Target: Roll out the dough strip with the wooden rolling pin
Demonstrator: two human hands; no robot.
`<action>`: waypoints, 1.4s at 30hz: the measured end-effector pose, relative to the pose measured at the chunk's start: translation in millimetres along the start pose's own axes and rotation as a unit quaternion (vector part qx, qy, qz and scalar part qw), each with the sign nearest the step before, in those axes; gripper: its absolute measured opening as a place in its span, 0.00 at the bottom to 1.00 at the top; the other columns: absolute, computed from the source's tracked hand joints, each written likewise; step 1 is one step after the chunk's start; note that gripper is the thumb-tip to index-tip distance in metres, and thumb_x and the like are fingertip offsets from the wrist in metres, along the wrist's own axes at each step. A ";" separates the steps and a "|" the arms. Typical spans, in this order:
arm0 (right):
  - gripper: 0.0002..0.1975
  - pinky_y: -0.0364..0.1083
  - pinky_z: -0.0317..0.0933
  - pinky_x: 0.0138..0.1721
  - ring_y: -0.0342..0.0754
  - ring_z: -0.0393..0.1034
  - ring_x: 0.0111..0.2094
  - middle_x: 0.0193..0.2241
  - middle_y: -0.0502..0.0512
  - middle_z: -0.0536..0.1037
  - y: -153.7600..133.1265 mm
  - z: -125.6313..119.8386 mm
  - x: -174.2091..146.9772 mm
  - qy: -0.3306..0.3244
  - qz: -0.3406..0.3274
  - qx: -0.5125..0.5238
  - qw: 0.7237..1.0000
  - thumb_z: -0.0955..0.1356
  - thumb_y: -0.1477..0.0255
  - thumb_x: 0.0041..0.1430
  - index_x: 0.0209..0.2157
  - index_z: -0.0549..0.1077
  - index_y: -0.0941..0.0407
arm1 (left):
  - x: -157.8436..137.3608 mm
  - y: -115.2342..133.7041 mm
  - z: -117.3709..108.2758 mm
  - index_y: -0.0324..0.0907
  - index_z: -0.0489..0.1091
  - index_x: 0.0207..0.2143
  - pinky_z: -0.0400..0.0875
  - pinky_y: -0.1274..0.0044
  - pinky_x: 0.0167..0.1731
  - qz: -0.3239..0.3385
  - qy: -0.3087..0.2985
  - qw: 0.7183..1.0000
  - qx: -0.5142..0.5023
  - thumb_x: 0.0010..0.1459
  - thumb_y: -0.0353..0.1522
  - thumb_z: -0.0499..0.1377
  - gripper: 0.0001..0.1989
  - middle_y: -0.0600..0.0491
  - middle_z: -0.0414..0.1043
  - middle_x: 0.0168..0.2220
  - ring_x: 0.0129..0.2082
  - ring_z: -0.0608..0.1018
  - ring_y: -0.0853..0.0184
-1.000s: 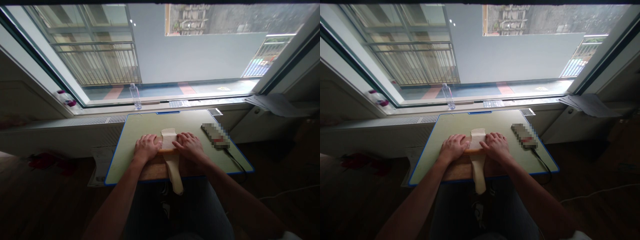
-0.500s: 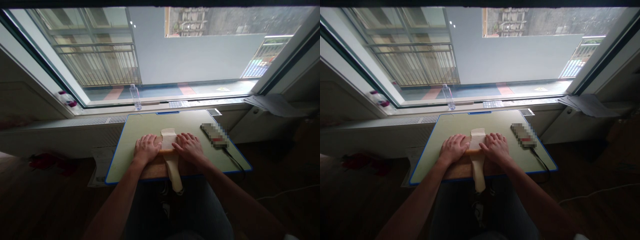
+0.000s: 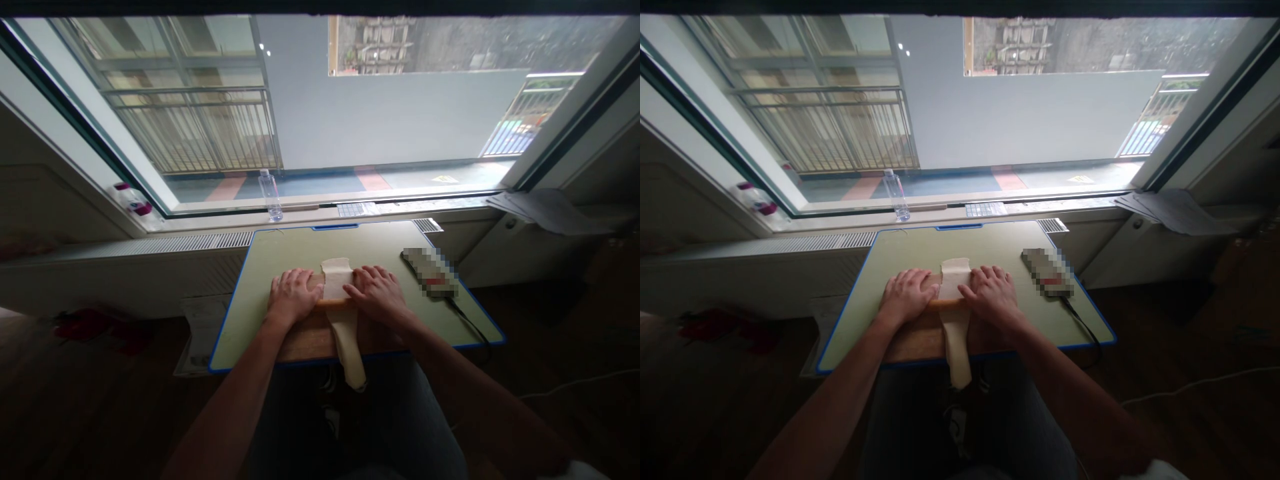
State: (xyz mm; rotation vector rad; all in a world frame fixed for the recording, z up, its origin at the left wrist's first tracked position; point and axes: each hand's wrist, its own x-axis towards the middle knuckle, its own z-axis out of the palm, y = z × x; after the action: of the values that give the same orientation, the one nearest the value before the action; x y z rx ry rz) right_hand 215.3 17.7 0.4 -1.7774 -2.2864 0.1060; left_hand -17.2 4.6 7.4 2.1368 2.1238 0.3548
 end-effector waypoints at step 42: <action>0.32 0.61 0.49 0.70 0.62 0.58 0.71 0.70 0.58 0.71 -4.2 1.0 -12.3 0.002 0.013 -0.016 1.000 0.62 0.48 0.74 0.68 0.70 0.51 | -13.5 3.2 0.4 0.53 0.72 0.64 0.57 0.56 0.71 -0.004 0.007 1.000 0.015 0.70 0.48 0.54 0.25 0.49 0.71 0.69 0.69 0.69 0.53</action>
State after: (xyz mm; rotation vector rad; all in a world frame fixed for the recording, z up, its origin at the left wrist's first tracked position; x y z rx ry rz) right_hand 213.9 5.0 -1.6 -1.8223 -2.2747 0.0698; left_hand -13.9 -8.8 6.6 2.1487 2.1581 0.3413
